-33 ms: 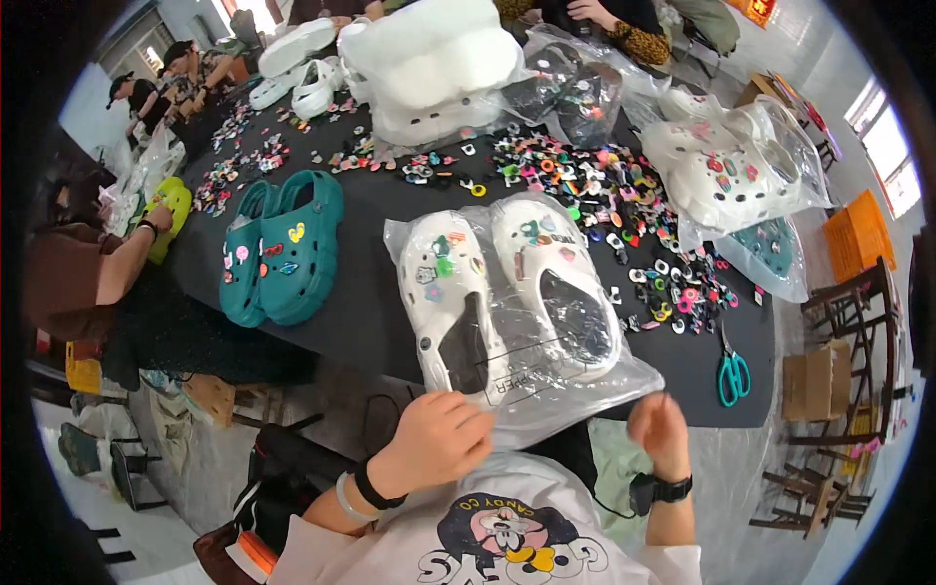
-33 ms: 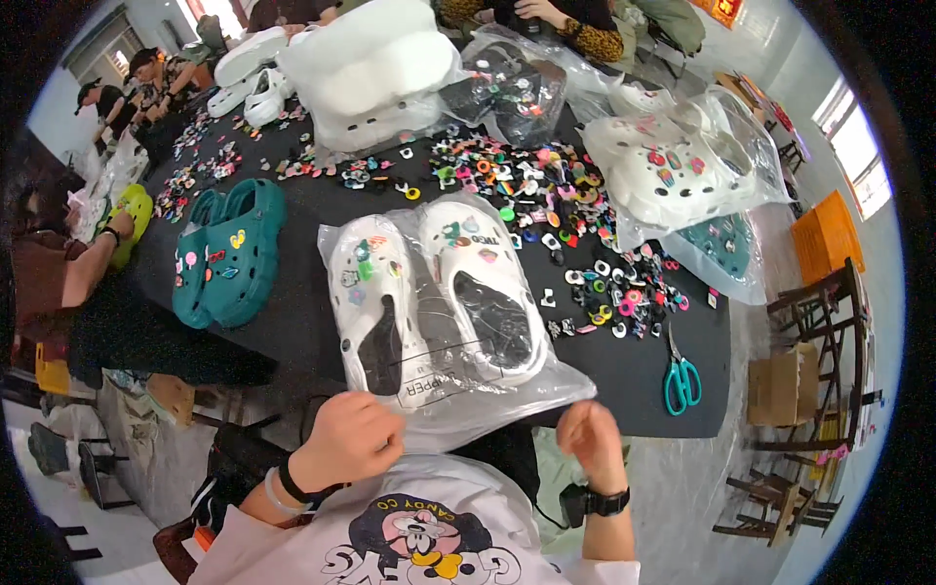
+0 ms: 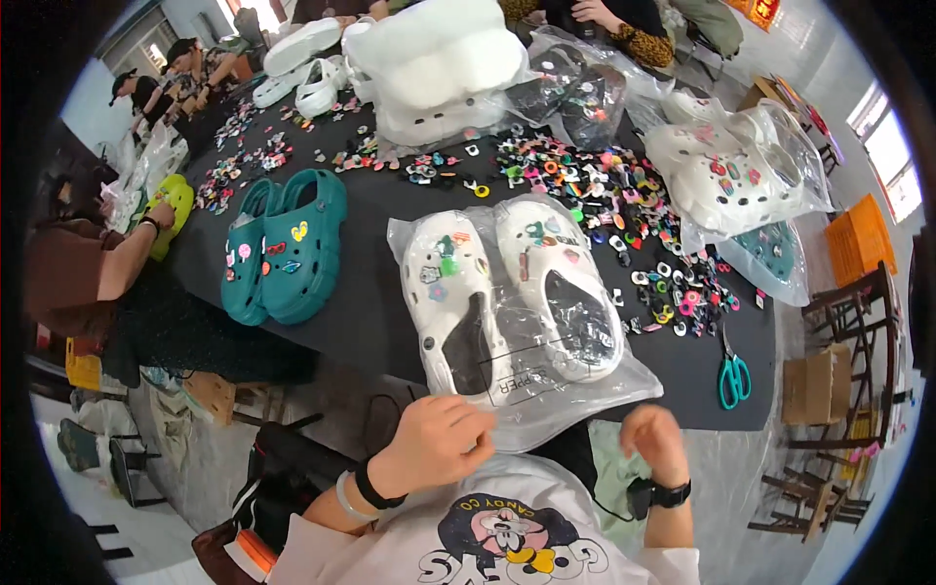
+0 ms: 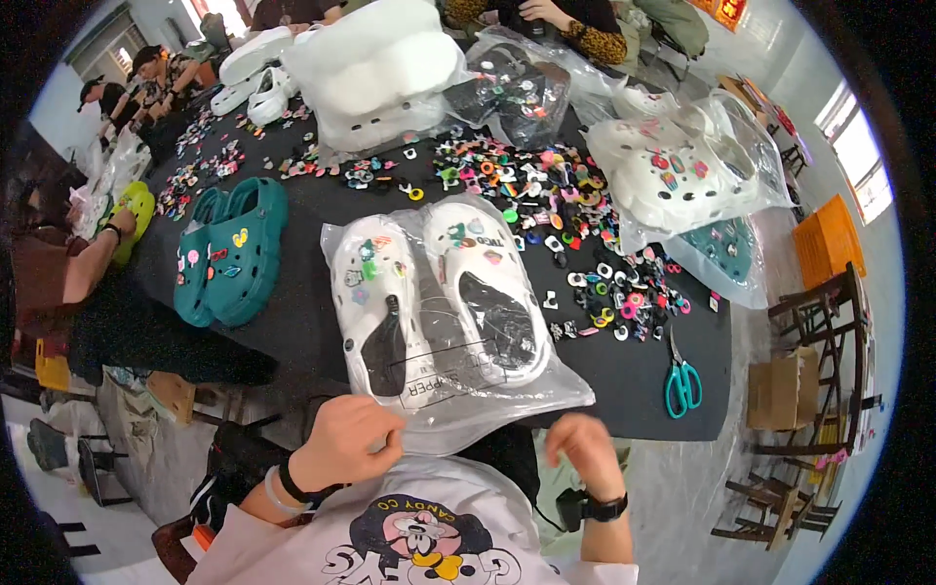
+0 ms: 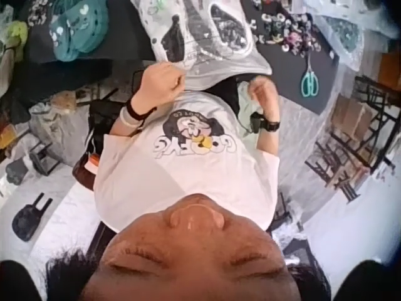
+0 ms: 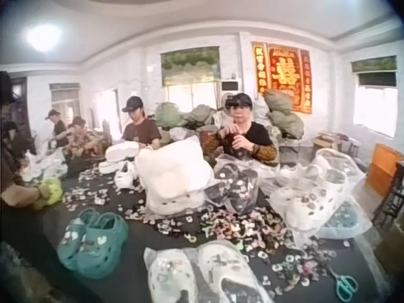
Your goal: Apply decorative charms and pins to foam clogs at a manufacturing or assembly station.
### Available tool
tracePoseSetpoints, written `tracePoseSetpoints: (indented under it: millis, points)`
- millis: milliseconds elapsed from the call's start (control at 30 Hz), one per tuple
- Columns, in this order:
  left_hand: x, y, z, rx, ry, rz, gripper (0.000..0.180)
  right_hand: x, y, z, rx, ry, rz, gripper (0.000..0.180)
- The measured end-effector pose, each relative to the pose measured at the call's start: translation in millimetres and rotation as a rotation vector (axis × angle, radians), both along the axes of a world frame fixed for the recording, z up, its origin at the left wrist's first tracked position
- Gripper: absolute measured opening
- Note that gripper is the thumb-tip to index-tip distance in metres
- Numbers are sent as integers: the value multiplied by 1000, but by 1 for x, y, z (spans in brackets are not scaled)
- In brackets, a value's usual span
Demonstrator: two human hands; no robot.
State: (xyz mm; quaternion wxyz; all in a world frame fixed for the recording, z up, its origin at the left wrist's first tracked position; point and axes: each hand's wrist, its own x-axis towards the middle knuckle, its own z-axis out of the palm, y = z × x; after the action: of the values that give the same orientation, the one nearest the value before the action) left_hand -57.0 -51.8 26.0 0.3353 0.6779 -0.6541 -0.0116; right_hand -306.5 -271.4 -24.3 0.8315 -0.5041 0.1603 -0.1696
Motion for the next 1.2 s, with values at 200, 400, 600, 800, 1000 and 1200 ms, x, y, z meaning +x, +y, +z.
tracePoseSetpoints:
  millis: [200,400,600,800,1000,1200]
  points:
    - [-6,-8,17,-248,399,152,14,69,48,62,-1189,62,309,42]
    - [-17,-22,17,-379,353,16,19,138,28,68,-1642,428,-21,67]
    - [-28,-28,2,-363,445,-75,18,181,13,39,-1880,325,-88,64]
    - [9,-10,8,-161,661,-81,43,187,6,36,-1690,250,-115,22]
    - [113,25,-7,-272,258,571,61,126,24,66,-1962,111,-6,26]
    - [147,14,-21,284,1173,129,43,93,37,83,-1609,223,281,22]
